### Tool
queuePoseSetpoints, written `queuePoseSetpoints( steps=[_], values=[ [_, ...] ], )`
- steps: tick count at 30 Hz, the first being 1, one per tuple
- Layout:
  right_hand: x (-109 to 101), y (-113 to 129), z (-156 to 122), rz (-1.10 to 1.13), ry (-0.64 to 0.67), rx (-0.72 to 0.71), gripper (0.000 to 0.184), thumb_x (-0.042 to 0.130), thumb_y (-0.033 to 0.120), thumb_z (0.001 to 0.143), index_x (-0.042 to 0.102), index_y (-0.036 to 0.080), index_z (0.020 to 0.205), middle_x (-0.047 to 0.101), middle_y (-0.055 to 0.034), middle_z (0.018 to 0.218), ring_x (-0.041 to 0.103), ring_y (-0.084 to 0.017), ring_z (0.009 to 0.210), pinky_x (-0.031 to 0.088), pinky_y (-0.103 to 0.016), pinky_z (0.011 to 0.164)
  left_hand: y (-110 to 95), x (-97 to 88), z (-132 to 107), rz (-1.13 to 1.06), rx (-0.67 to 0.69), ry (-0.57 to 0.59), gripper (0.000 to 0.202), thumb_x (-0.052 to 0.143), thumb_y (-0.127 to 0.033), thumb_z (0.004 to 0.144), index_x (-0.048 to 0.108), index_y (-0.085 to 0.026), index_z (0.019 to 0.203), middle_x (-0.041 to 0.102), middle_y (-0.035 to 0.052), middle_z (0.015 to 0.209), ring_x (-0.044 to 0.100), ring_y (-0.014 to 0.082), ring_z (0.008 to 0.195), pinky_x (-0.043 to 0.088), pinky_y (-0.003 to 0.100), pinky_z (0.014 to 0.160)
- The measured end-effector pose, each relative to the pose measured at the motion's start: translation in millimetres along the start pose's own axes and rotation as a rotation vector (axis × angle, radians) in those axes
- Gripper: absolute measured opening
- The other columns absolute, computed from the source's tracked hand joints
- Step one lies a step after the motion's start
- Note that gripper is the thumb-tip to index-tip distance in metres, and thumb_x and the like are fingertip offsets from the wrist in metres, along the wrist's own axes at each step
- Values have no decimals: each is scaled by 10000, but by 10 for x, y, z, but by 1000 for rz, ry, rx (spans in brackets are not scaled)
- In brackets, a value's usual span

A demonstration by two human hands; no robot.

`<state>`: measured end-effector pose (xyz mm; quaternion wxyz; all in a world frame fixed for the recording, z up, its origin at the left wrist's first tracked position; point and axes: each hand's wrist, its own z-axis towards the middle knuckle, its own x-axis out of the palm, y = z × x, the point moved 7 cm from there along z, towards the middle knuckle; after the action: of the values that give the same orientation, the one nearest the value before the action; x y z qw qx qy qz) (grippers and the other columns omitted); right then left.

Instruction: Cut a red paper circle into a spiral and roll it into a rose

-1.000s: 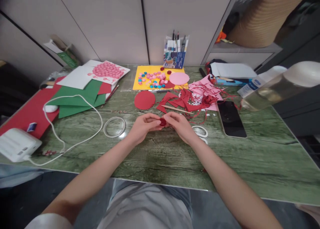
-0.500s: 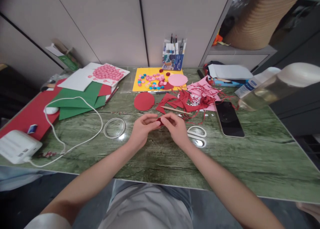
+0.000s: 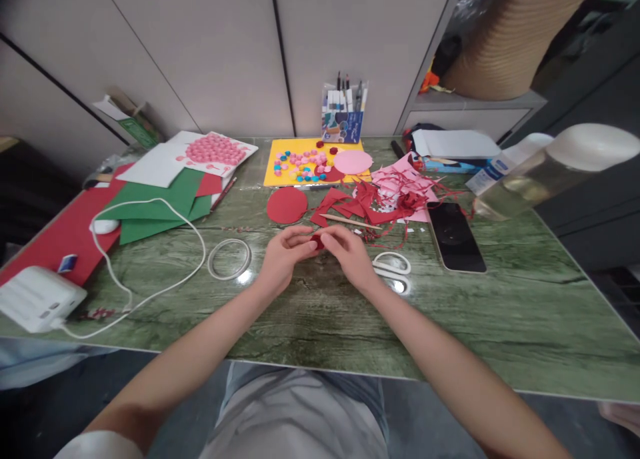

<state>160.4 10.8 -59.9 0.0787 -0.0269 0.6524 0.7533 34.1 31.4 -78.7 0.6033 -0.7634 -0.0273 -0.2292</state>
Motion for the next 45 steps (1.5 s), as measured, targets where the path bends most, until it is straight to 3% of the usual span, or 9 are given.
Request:
queuePoseSetpoints(
  steps=[4, 15, 18, 22, 27, 32, 35, 40, 45],
  values=[
    [-9, -14, 20, -7, 65, 34, 246, 678, 380, 713, 687, 223, 903, 708, -31, 925, 637, -206, 857, 493, -349, 803, -52, -3, 14, 90, 49, 24, 308, 765, -240, 582, 640, -148, 848, 674, 23, 762, 636, 137, 724, 525, 295, 736],
    [52, -73, -21, 31, -25, -17, 223, 614, 372, 784, 687, 244, 951, 702, -24, 989, 625, -193, 931, 469, -339, 858, -100, -3, -94, 63, 224, -111, 285, 728, -212, 633, 619, -171, 893, 676, 29, 841, 636, 136, 809, 498, 293, 806],
    [47, -59, 5, 2, 3, -4, 227, 606, 368, 789, 685, 233, 953, 706, -28, 977, 633, -193, 902, 480, -333, 827, -75, 5, -45, 60, 175, -80, 277, 733, -208, 623, 629, -166, 875, 675, 23, 827, 632, 131, 789, 502, 292, 794],
    [-99, -53, 106, -79, 75, 27, 223, 616, 376, 776, 708, 212, 897, 722, -33, 895, 648, -200, 827, 483, -333, 791, 12, -9, 46, -10, -12, -30, 268, 754, -202, 586, 638, -133, 818, 677, 22, 768, 634, 128, 711, 520, 304, 751],
    [-419, -109, 222, -172, -32, 41, 317, 569, 428, 803, 687, 175, 953, 708, -57, 840, 640, -205, 739, 475, -374, 783, 40, -31, 67, -74, -114, -2, 279, 749, -207, 601, 631, -115, 837, 685, 47, 770, 660, 152, 712, 520, 354, 784],
    [-174, -51, 146, -125, 67, 21, 317, 584, 418, 792, 655, 219, 1028, 679, -59, 1075, 635, -213, 947, 487, -357, 846, 62, -11, 54, -80, -94, 23, 264, 760, -216, 585, 650, -129, 809, 681, 33, 783, 646, 140, 747, 508, 356, 825],
    [-23, -26, 82, -113, 113, 20, 302, 644, 378, 745, 670, 219, 1000, 703, -49, 1023, 652, -215, 920, 506, -354, 830, 66, 2, 56, -55, -59, 45, 257, 758, -206, 583, 662, -132, 810, 678, 28, 763, 634, 133, 741, 510, 326, 799],
    [-36, -66, 69, -138, 71, 19, 195, 651, 307, 742, 712, 210, 900, 732, -42, 928, 664, -220, 863, 505, -366, 818, 39, 20, 45, 58, 20, 43, 251, 728, -209, 623, 651, -138, 851, 677, 40, 781, 631, 145, 728, 521, 320, 746],
    [-7, -47, 42, -139, -27, -17, 195, 607, 277, 779, 704, 205, 933, 726, -43, 950, 653, -202, 873, 494, -344, 820, -22, 7, -40, 91, 185, -107, 201, 672, -198, 688, 592, -153, 867, 656, 46, 852, 626, 157, 810, 514, 335, 789]
  ],
)
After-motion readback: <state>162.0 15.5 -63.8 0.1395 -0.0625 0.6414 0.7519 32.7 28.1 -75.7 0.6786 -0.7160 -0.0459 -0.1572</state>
